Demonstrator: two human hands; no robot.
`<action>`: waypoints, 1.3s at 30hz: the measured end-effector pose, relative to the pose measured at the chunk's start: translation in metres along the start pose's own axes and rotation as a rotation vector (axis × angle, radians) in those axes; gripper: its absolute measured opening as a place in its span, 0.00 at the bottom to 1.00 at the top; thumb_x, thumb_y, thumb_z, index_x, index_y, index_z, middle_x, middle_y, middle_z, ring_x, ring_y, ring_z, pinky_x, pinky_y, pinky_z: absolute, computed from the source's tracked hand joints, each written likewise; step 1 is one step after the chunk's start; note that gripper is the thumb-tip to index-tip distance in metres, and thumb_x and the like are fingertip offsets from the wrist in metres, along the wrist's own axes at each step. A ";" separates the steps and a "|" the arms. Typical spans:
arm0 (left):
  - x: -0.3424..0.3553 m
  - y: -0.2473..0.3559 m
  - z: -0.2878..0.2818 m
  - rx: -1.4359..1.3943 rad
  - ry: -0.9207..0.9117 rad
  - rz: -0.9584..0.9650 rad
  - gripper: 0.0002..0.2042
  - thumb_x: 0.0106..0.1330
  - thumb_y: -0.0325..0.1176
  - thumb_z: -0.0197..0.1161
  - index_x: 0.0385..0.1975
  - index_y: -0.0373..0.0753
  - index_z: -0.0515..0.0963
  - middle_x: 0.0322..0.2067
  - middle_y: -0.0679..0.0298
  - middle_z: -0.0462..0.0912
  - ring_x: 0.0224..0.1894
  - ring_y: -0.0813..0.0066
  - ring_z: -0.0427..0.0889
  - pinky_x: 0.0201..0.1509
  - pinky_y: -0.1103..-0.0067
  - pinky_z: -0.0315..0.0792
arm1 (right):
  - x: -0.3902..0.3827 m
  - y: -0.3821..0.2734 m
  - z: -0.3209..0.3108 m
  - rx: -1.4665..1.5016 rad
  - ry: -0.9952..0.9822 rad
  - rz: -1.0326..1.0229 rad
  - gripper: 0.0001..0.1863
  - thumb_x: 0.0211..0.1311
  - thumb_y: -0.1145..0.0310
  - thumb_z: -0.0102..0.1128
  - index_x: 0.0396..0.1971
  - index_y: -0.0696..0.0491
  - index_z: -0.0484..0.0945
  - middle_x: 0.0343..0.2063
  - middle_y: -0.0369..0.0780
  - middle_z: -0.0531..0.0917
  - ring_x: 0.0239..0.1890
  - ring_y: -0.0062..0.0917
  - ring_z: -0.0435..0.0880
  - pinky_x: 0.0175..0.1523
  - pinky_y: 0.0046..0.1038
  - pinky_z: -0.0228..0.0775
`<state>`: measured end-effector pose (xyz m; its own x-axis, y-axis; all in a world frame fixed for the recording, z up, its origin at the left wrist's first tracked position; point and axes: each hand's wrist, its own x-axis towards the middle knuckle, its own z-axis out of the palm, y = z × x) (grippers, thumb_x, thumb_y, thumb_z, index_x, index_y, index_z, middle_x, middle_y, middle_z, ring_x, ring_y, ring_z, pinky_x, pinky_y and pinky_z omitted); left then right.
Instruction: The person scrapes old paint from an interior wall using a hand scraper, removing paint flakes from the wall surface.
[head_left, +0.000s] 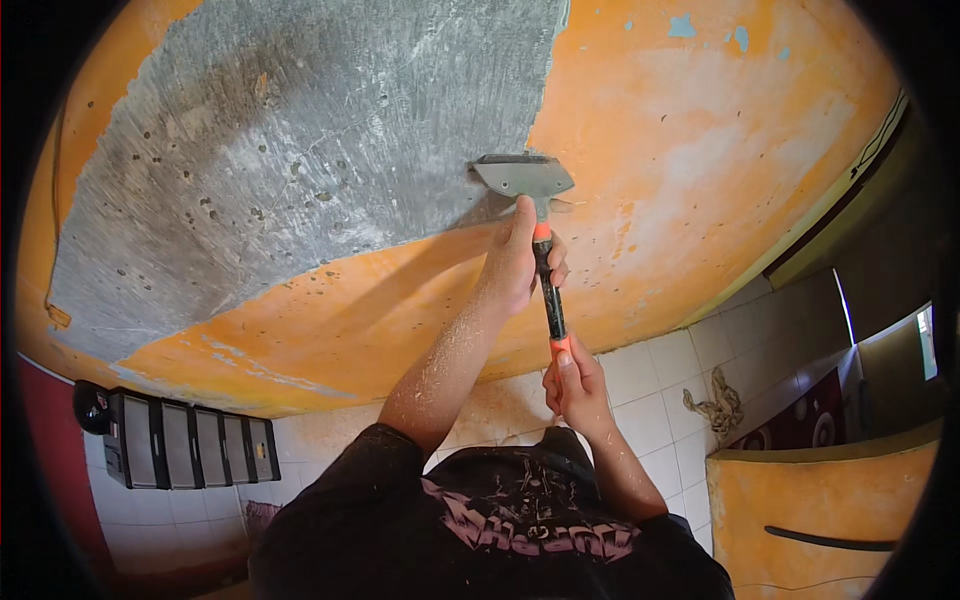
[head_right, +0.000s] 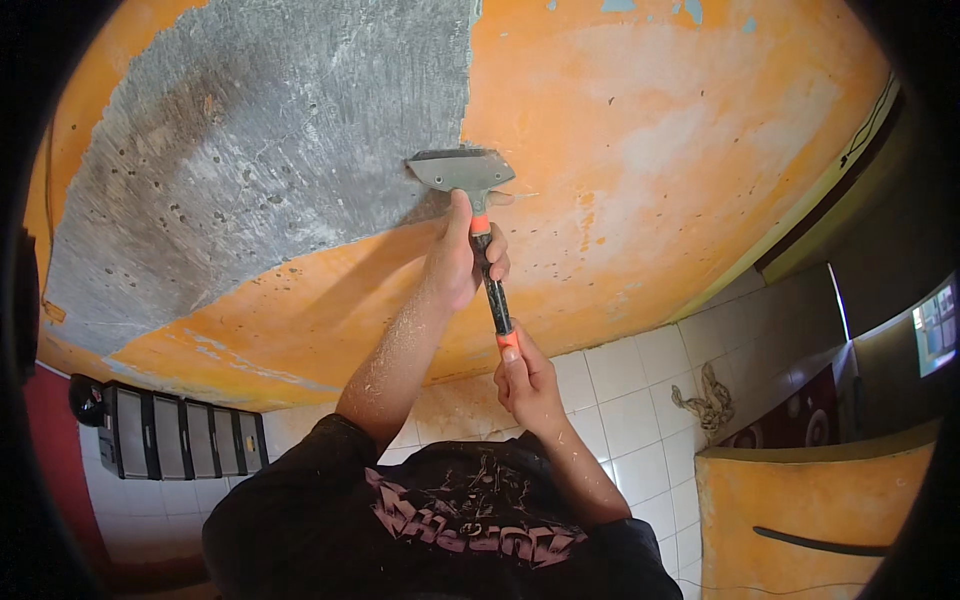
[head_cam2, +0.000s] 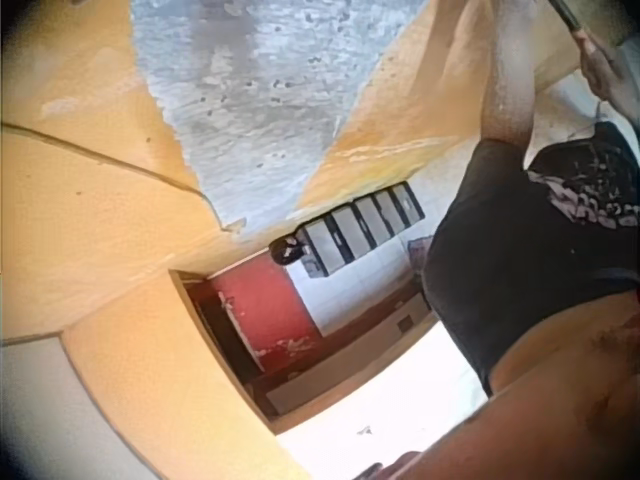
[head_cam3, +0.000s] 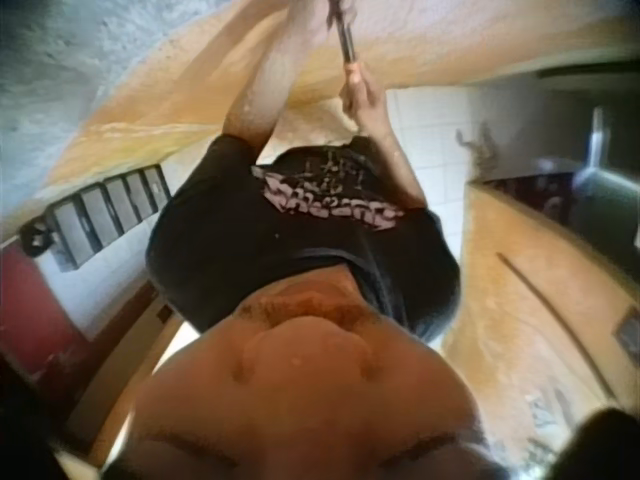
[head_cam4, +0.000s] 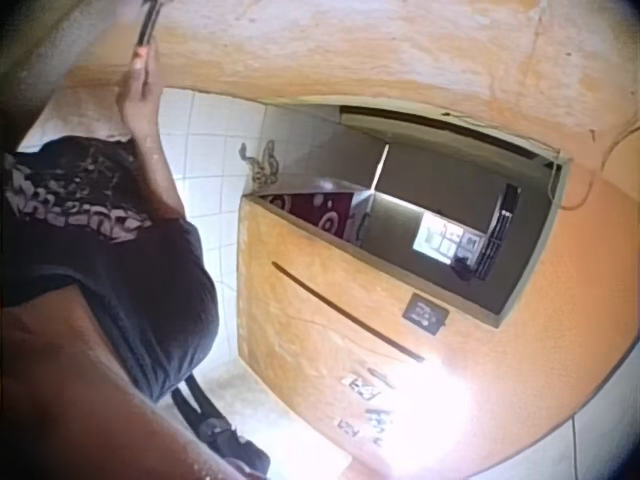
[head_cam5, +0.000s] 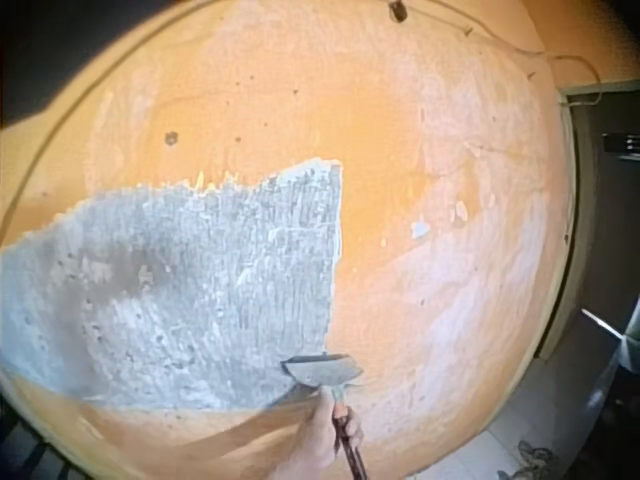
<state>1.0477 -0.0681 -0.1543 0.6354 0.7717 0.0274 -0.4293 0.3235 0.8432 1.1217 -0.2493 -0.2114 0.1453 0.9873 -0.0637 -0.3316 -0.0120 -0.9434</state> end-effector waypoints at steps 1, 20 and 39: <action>-0.001 0.003 0.004 -0.013 0.013 -0.005 0.31 0.71 0.69 0.38 0.31 0.44 0.68 0.17 0.67 0.69 0.18 0.70 0.71 0.29 0.72 0.69 | 0.001 -0.001 0.002 -0.033 0.030 -0.024 0.18 0.79 0.61 0.44 0.61 0.53 0.68 0.18 0.25 0.62 0.16 0.08 0.59 0.20 0.14 0.50; -0.012 -0.006 -0.009 -0.006 0.059 -0.011 0.33 0.72 0.69 0.37 0.51 0.42 0.72 0.16 0.68 0.67 0.16 0.72 0.68 0.26 0.74 0.67 | -0.001 0.020 -0.003 -0.046 0.029 0.069 0.19 0.80 0.58 0.41 0.59 0.54 0.68 0.15 0.29 0.65 0.12 0.11 0.60 0.17 0.16 0.53; -0.009 0.017 0.016 0.018 0.022 0.062 0.29 0.75 0.65 0.36 0.40 0.42 0.70 0.16 0.67 0.68 0.16 0.71 0.70 0.25 0.74 0.69 | 0.002 -0.006 -0.003 -0.022 -0.030 -0.083 0.16 0.79 0.62 0.44 0.58 0.53 0.69 0.18 0.25 0.62 0.15 0.08 0.59 0.20 0.15 0.51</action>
<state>1.0450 -0.0778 -0.1318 0.5939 0.8016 0.0681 -0.4557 0.2654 0.8496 1.1270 -0.2476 -0.2071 0.1435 0.9894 0.0245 -0.2990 0.0669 -0.9519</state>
